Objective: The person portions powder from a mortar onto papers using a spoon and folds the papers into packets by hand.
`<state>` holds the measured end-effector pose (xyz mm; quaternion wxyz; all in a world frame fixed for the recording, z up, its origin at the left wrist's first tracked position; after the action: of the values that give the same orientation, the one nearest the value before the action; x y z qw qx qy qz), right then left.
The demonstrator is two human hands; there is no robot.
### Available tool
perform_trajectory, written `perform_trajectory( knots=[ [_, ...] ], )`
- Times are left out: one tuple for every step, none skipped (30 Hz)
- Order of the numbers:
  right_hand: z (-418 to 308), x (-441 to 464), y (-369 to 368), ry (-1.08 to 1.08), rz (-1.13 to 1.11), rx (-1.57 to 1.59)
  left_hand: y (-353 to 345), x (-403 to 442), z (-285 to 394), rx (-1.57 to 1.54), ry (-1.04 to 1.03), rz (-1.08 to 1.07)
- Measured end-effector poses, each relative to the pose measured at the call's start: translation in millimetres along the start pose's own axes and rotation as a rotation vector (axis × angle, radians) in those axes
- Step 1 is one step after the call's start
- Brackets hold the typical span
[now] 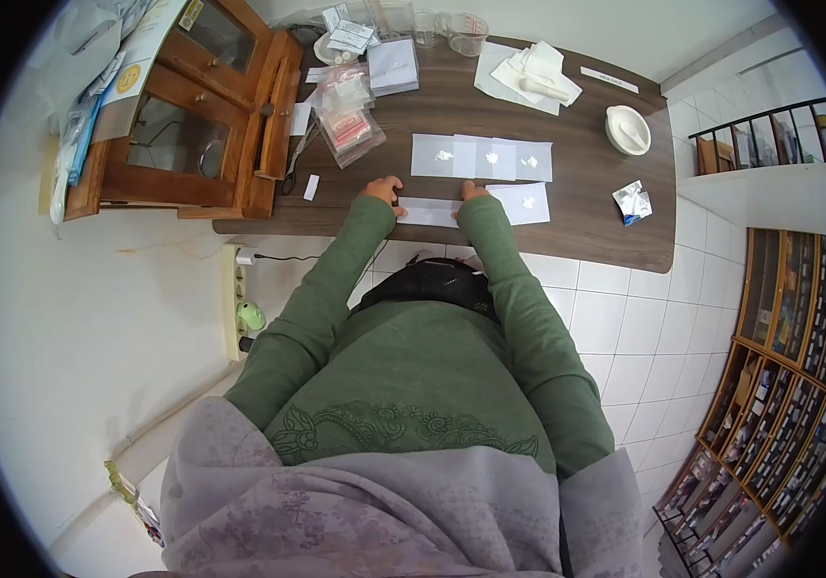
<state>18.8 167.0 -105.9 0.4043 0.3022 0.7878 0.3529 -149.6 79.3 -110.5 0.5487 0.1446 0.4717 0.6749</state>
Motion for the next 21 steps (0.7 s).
perform_trajectory(
  knots=[
    [-3.3,-1.0,1.2,0.017,0.011,-0.021,-1.0,0.1,0.0,0.004,-0.033,0.019],
    [-6.1,-2.2,2.8,0.034,0.023,-0.041,-1.3,0.4,0.5,0.008,-0.067,0.038],
    [-6.2,-1.7,1.6,0.085,0.045,-0.051,-1.0,0.3,3.8,0.04,-0.103,0.021],
    [-6.0,-2.0,0.0,0.136,0.066,-0.061,-0.9,-0.1,7.5,0.072,-0.139,0.005],
    [-5.8,-2.8,-2.0,0.186,0.086,-0.07,-1.7,-1.1,10.6,0.105,-0.174,-0.013],
    [-6.5,-4.5,-1.7,0.196,0.101,-0.076,-3.4,-0.5,10.2,0.118,-0.171,-0.026],
    [-7.4,-6.4,-1.4,0.206,0.115,-0.082,-4.9,0.9,9.7,0.13,-0.167,-0.039],
    [-8.4,-7.8,-1.1,0.217,0.129,-0.088,-6.5,1.3,9.0,0.143,-0.163,-0.052],
    [-7.1,-7.2,-2.4,0.219,0.127,-0.07,-6.3,0.6,9.3,0.136,-0.162,-0.049],
    [-5.6,-6.3,-3.3,0.22,0.126,-0.05,-5.9,-0.3,9.8,0.129,-0.163,-0.047],
    [-4.0,-5.6,-3.9,0.222,0.125,-0.031,-5.4,-0.9,10.3,0.122,-0.163,-0.044],
    [-2.7,-5.4,-4.2,0.238,0.129,-0.014,-4.6,-1.9,11.7,0.133,-0.167,-0.048],
    [-1.0,-5.2,-4.1,0.254,0.134,0.002,-3.6,-3.0,13.5,0.144,-0.171,-0.051],
    [0.4,-5.1,-4.1,0.271,0.139,0.019,-2.9,-3.4,14.5,0.155,-0.175,-0.053],
    [1.5,-5.2,-4.3,0.289,0.149,0.03,-3.5,-3.1,13.6,0.147,-0.187,-0.057],
    [2.4,-5.5,-4.9,0.306,0.158,0.041,-4.6,-2.7,11.6,0.14,-0.2,-0.061],
    [3.2,-5.7,-5.7,0.324,0.168,0.053,-5.4,-2.3,10.1,0.133,-0.212,-0.066],
    [2.2,-7.9,-4.4,0.338,0.191,0.063,-4.7,-3.2,10.0,0.144,-0.212,-0.067],
    [1.7,-10.8,-3.2,0.352,0.213,0.072,-4.4,-4.5,10.0,0.154,-0.213,-0.069],
    [1.2,-13.2,-1.9,0.365,0.236,0.082,-4.4,-5.9,10.0,0.165,-0.213,-0.071],
    [2.4,-13.8,-2.2,0.366,0.247,0.092,-4.7,-6.7,9.6,0.154,-0.222,-0.062]
  ],
)
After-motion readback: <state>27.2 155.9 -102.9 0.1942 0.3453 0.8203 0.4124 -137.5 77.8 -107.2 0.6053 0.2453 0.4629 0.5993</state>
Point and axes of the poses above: each hand's wrist, its own x-axis towards the middle knuckle, its own y-axis out of the back of the hand, z = x × y, the point moved 5 cm from there along x, towards the middle knuckle, and after that the axes turned 2 degrees about -y, right-handed, at the moved point
